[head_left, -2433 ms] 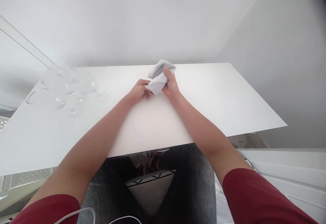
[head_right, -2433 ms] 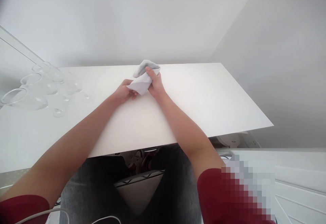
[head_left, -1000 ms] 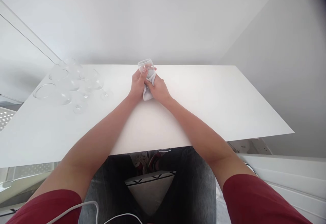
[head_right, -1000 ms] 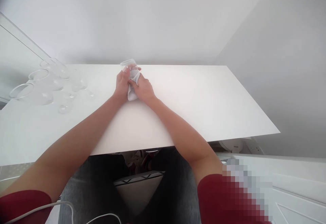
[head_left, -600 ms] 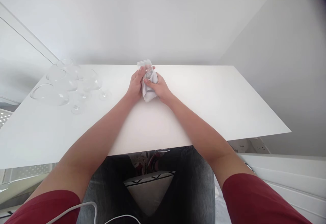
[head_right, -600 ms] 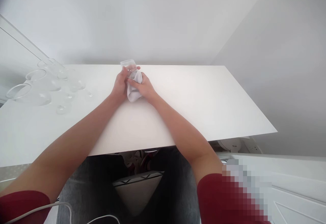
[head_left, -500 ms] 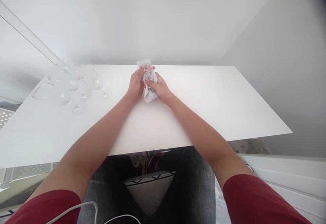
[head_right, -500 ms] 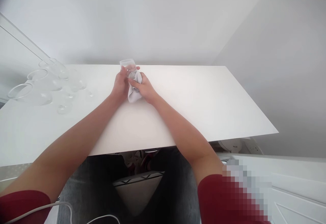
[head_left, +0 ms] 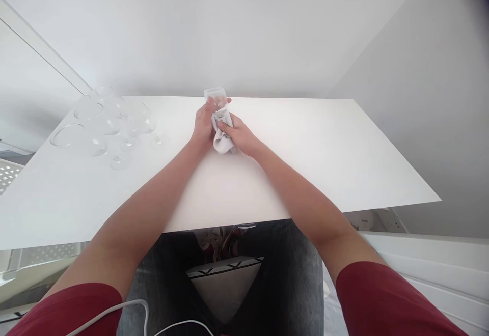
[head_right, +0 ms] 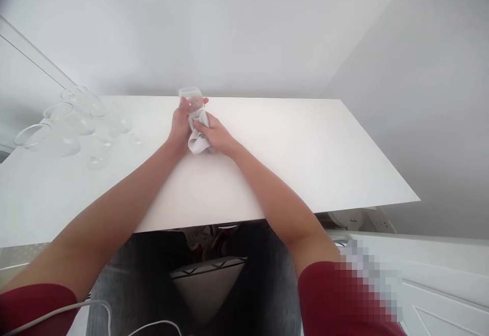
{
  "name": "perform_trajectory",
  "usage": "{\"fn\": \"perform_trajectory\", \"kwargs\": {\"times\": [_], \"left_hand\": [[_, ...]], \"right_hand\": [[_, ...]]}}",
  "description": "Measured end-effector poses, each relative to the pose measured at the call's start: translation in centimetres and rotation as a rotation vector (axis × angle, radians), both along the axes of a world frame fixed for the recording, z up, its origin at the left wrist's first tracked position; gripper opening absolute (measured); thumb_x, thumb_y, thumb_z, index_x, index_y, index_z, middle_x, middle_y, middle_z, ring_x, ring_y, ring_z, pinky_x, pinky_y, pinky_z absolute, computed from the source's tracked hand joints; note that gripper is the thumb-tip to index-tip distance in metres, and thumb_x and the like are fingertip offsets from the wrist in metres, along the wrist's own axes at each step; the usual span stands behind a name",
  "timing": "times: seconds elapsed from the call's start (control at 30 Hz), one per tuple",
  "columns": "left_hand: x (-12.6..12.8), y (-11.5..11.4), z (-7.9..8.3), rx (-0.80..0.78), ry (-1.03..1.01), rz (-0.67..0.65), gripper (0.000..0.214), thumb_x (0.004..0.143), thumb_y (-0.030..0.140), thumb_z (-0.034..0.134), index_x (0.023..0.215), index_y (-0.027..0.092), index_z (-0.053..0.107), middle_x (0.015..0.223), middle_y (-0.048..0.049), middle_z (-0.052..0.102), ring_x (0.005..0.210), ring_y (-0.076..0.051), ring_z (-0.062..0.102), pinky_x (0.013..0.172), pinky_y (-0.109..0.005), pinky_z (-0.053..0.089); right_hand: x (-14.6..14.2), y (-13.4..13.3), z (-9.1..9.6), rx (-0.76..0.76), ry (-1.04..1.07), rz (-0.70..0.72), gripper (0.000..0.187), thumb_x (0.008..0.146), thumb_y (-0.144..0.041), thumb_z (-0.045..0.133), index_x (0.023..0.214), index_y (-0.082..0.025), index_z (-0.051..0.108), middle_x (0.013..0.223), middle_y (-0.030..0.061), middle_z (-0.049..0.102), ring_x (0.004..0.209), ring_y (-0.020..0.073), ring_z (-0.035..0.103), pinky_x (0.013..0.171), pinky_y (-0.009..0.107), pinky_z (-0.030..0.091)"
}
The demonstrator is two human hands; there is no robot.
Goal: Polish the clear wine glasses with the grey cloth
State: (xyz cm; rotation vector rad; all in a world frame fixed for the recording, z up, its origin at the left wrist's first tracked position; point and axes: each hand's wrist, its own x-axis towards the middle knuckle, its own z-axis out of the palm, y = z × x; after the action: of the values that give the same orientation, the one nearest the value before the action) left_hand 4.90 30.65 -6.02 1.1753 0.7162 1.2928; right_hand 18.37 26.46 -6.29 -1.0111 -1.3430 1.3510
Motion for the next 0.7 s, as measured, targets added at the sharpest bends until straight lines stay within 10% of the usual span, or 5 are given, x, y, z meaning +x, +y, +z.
{"fn": "perform_trajectory", "kwargs": {"times": [0.13,0.37,0.57,0.7], "left_hand": [[0.4,-0.1,0.0,0.067,0.03,0.072,0.058,0.093,0.075,0.072,0.122,0.024,0.077,0.145,-0.0128,0.074,0.135,-0.031,0.069,0.102,-0.039,0.059],[-0.5,0.6,-0.2,-0.161,-0.05,-0.286,0.081,0.099,0.091,0.04,0.122,0.023,0.076,0.13,-0.0119,0.076,0.088,-0.023,0.074,0.066,-0.036,0.059],[0.4,0.4,-0.7,0.002,-0.017,0.016,0.058,0.093,0.075,0.074,0.112,0.021,0.077,0.136,-0.0129,0.077,0.124,-0.03,0.074,0.102,-0.043,0.061],[0.3,0.5,-0.5,-0.105,-0.016,-0.078,0.067,0.098,0.081,0.061,0.116,0.019,0.076,0.141,-0.015,0.076,0.117,-0.032,0.077,0.097,-0.045,0.063]], "right_hand": [[-0.7,0.7,-0.7,0.08,-0.228,-0.342,0.029,0.1,-0.042,0.072,0.109,-0.025,0.05,0.089,0.0046,0.057,0.094,0.0236,0.061,0.086,0.034,0.057],[0.3,0.0,0.6,-0.181,0.289,0.27,0.05,0.094,-0.065,0.076,0.098,-0.021,0.053,0.078,-0.0008,0.05,0.075,0.017,0.059,0.085,0.037,0.061],[-0.5,0.9,-0.6,0.008,-0.089,-0.275,0.041,0.092,-0.05,0.083,0.098,-0.021,0.055,0.091,0.0031,0.062,0.09,0.0183,0.061,0.083,0.029,0.056],[-0.2,1.0,-0.5,-0.13,0.129,-0.005,0.053,0.091,-0.065,0.082,0.095,-0.02,0.054,0.085,0.0032,0.06,0.081,0.0176,0.061,0.078,0.032,0.058]]}}
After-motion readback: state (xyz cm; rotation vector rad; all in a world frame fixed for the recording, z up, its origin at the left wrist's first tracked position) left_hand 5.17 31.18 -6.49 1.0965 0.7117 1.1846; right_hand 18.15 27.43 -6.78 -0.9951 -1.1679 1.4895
